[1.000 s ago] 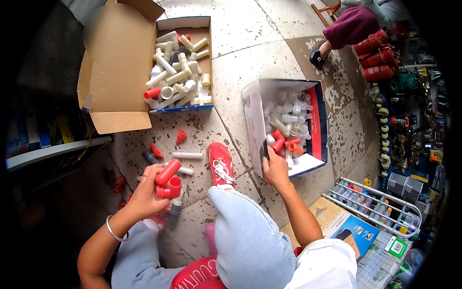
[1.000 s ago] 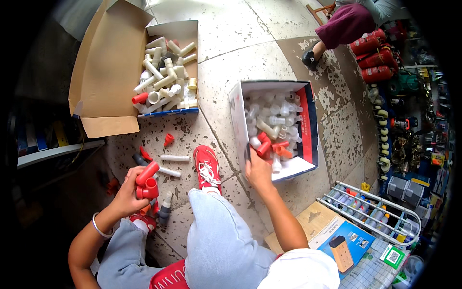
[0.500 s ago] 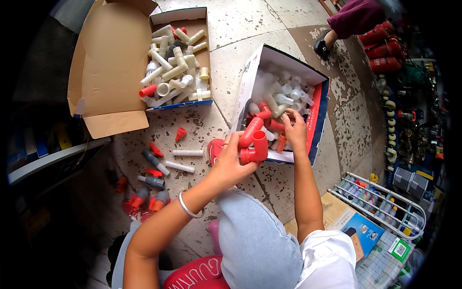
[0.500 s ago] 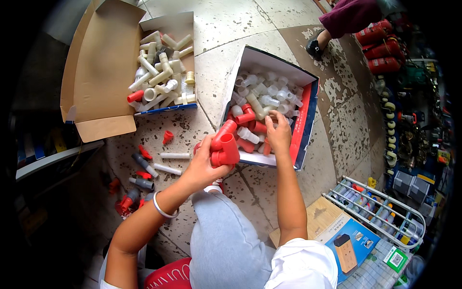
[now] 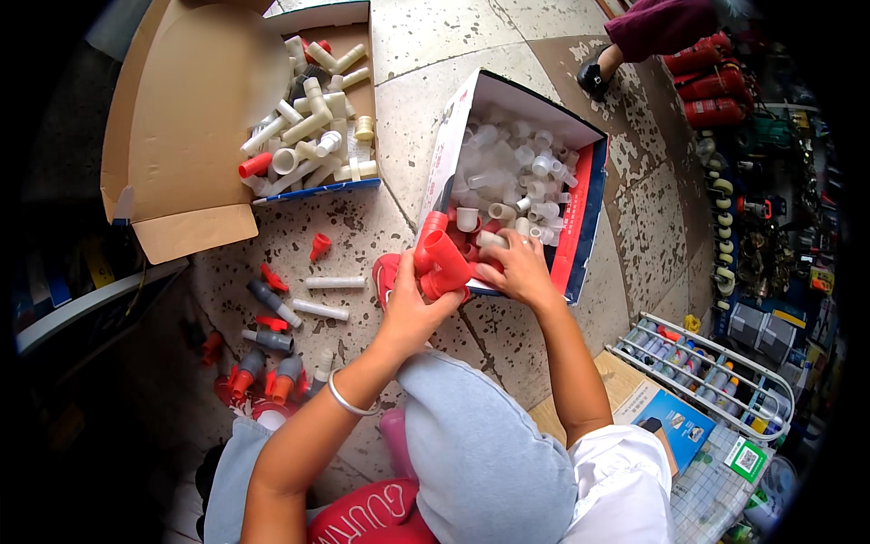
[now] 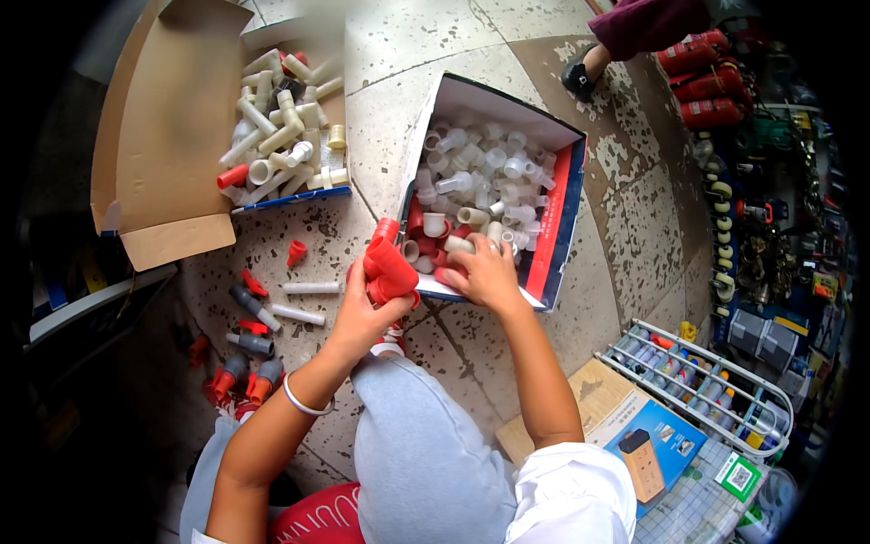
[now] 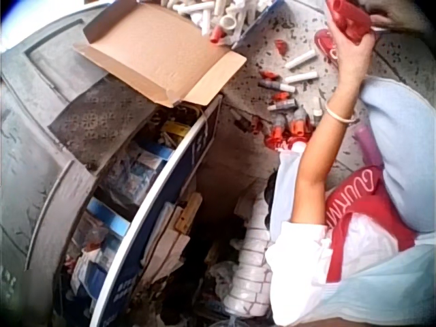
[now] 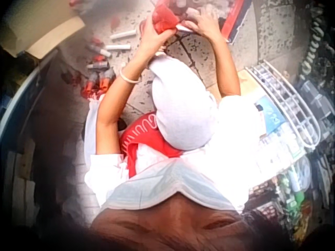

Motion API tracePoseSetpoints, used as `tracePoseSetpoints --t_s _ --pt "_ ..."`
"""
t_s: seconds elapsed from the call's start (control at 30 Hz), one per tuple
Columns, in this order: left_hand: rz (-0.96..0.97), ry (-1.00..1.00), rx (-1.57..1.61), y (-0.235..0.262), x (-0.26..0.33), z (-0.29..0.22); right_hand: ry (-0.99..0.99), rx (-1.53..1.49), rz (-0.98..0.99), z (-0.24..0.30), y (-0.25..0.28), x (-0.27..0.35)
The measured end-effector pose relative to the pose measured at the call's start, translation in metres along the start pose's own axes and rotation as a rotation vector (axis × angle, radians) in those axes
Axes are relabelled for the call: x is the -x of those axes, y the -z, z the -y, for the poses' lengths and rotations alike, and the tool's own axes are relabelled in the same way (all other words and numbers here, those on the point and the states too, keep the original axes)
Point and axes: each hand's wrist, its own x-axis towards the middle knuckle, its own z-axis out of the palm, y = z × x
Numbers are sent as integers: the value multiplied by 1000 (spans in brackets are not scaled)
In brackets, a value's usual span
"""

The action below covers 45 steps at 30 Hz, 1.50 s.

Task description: The person sits on the floor of a hardware store and assembles various plastic plumbing fittings. They connect red and grey valve components and white pipe connectors by hand, testing the fit of different pieces. The person then sorts the assembled and loose parts into cardboard boxes.

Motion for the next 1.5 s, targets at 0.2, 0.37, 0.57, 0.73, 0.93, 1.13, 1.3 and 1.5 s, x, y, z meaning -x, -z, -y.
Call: tracePoseSetpoints --t_s 0.2,0.37,0.57,0.73,0.93,1.13,1.3,1.5 --pt "73 -44 -239 -17 -3 18 -250 -670 -251 -11 21 29" --pt "165 114 -270 -36 6 15 -224 -1070 -325 3 33 10" --pt "155 -4 -387 7 21 10 4 -238 -148 36 -3 -3" --pt "-36 -92 -403 50 19 13 -60 -292 -457 77 40 -29" --pt "-179 -31 -317 90 12 8 410 -231 -460 162 50 -130" --pt "-314 -107 -414 136 -11 17 275 24 -263 203 -15 -241" --pt "-460 -317 -974 189 -37 29 263 -25 -226 191 -24 -230" --pt "-247 36 -1305 200 -69 7 164 119 -291 166 5 -218"
